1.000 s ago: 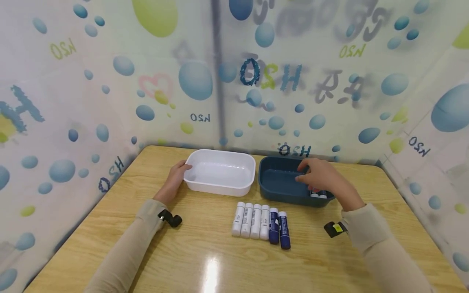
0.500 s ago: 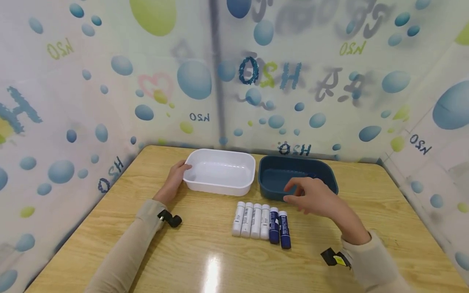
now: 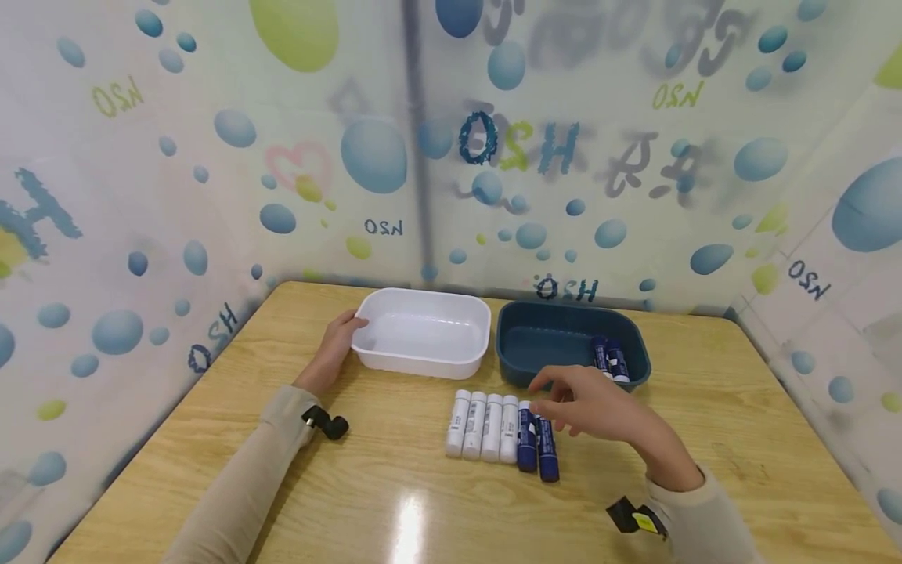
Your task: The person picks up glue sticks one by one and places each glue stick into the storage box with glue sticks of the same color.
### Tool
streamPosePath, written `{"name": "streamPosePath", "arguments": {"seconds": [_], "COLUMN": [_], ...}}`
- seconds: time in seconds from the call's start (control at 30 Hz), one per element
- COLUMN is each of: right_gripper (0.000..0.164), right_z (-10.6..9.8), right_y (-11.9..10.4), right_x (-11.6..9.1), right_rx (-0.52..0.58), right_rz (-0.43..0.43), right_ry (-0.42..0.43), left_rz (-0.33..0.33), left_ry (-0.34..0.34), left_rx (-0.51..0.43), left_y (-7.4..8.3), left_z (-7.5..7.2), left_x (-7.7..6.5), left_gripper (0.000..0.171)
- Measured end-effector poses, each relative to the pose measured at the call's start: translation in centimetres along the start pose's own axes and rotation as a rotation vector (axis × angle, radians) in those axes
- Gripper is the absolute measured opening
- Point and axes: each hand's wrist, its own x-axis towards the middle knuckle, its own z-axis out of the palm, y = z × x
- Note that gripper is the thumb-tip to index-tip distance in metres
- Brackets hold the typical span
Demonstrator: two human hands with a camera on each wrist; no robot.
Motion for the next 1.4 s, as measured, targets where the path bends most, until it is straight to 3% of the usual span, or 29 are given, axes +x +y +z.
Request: {"name": "streamPosePath", "arguments": {"seconds": [0.37,0.67,0.87,1.07,1.4], "right_gripper": [0.047,0.066,0.077,0.083,0.077], "right_z": [0.6,1.1,1.8,2.3,2.5], "right_y": [1.2,1.9,2.7,3.6,4.7], "right_x": [0.6,1.1,1.7,1.9,2.0], "right_rx": [-0.014,-0.054,-0.052,-0.072,0.000], "right_rz": [0.053,0.207,0.297,0.304,0.287], "right_ry": [-0.070,-0.032,-0.060,-0.076,-0.097], "left_rz": [0.002,0.022,0.039,0.047,0.039], "left_ry": [0.004,0.020,0.015,0.002,0.008], "left_rx": [-0.002,-0.010,-0.005,-0.016,-0.014], "left_y": [0.4,0.3,0.2,0.0,-0.1], "left_z": [-0.4,-0.5,-0.3,0.0,0.2], "left_x": [0.0,0.0,0.0,0.0,0.0], "left_gripper": [0.057,0.056,0.055,0.055,0.055]}}
